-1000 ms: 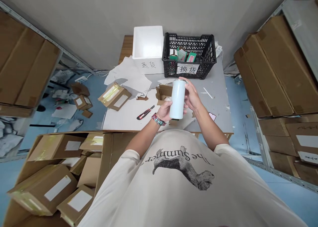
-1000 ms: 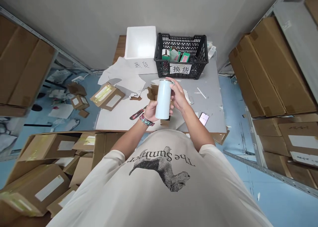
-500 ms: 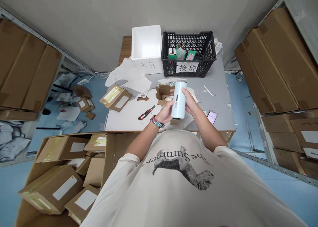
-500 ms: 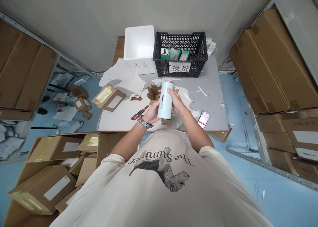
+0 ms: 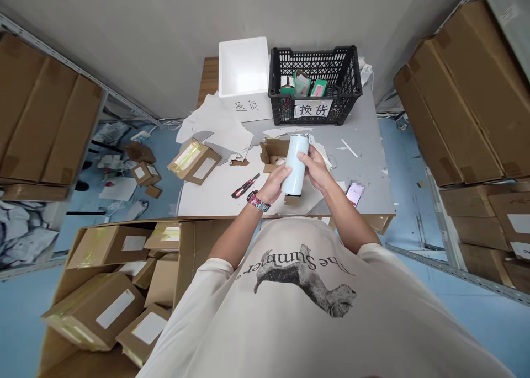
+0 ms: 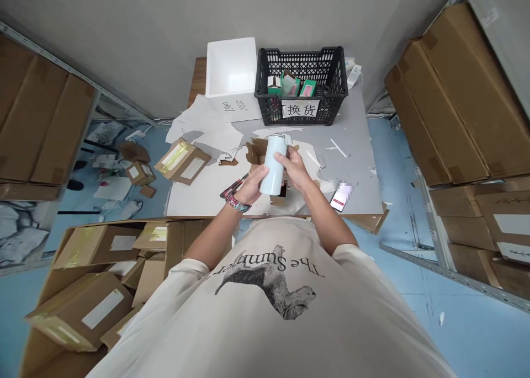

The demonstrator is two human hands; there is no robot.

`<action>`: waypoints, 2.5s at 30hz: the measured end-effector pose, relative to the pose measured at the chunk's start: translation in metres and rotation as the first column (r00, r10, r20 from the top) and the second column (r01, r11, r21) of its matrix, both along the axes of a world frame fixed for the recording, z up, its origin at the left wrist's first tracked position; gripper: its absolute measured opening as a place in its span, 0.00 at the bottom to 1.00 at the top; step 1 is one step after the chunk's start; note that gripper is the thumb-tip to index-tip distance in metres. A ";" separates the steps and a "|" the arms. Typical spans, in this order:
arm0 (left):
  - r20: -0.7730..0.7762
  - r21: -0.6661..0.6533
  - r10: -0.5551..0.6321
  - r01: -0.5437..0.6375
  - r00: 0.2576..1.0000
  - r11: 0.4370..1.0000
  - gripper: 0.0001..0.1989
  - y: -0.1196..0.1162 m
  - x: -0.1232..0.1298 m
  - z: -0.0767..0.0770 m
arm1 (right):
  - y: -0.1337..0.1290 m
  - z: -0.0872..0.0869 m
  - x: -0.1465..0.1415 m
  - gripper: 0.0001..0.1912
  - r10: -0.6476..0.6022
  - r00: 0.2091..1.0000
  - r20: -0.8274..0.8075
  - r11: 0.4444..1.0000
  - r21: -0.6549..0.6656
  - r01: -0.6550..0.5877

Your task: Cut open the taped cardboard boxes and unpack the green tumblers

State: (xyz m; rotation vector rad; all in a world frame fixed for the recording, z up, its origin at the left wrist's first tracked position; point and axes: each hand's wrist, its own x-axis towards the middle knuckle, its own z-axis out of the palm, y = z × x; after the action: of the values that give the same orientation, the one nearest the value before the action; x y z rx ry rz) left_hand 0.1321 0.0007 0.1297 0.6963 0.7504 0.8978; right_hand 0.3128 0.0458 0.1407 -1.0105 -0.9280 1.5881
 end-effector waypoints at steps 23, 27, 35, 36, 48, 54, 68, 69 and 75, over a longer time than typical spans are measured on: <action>-0.485 0.480 0.205 0.063 0.850 0.875 0.49 -0.007 -0.021 -0.012 | 0.009 0.039 0.048 0.46 0.169 0.948 0.270 0.946 0.225 -0.233; -0.473 0.457 0.049 0.197 0.880 0.867 0.47 -0.002 -0.026 -0.014 | 0.006 0.043 0.068 0.43 0.268 0.913 0.307 0.914 0.217 -0.341; -0.776 0.424 0.116 0.376 0.620 0.824 0.41 -0.006 -0.048 -0.049 | -0.023 0.008 0.063 0.32 -0.023 0.849 0.528 0.956 0.260 -0.136; -0.811 0.404 0.111 0.412 0.575 0.817 0.41 -0.009 -0.050 -0.057 | -0.027 0.004 0.062 0.32 -0.047 0.845 0.533 0.957 0.267 -0.116; -0.928 0.280 0.078 0.548 0.364 0.788 0.35 -0.020 -0.046 -0.094 | -0.049 -0.020 0.063 0.31 -0.135 0.803 0.581 0.965 0.261 -0.027; -0.962 0.249 0.120 0.616 0.244 0.747 0.31 -0.005 -0.038 -0.091 | -0.058 -0.018 0.083 0.34 -0.306 0.811 0.498 0.939 0.299 0.170; -0.925 0.323 0.093 0.630 0.369 0.707 0.28 -0.005 -0.040 -0.103 | -0.072 -0.013 0.067 0.31 -0.260 0.770 0.583 0.942 0.329 0.069; -0.932 0.304 0.082 0.640 0.352 0.706 0.28 -0.005 -0.039 -0.102 | -0.071 -0.013 0.068 0.31 -0.268 0.764 0.587 0.941 0.331 0.076; -0.959 0.207 0.036 0.611 0.280 0.765 0.26 0.006 -0.028 -0.093 | -0.065 -0.012 0.081 0.35 -0.295 0.731 0.616 0.932 0.353 0.079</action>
State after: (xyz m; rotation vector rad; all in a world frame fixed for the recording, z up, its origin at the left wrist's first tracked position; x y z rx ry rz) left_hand 0.1040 0.0069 0.0368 1.9588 1.3364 0.1965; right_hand 0.3940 -0.0197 0.1284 -1.4253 -1.4453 0.8524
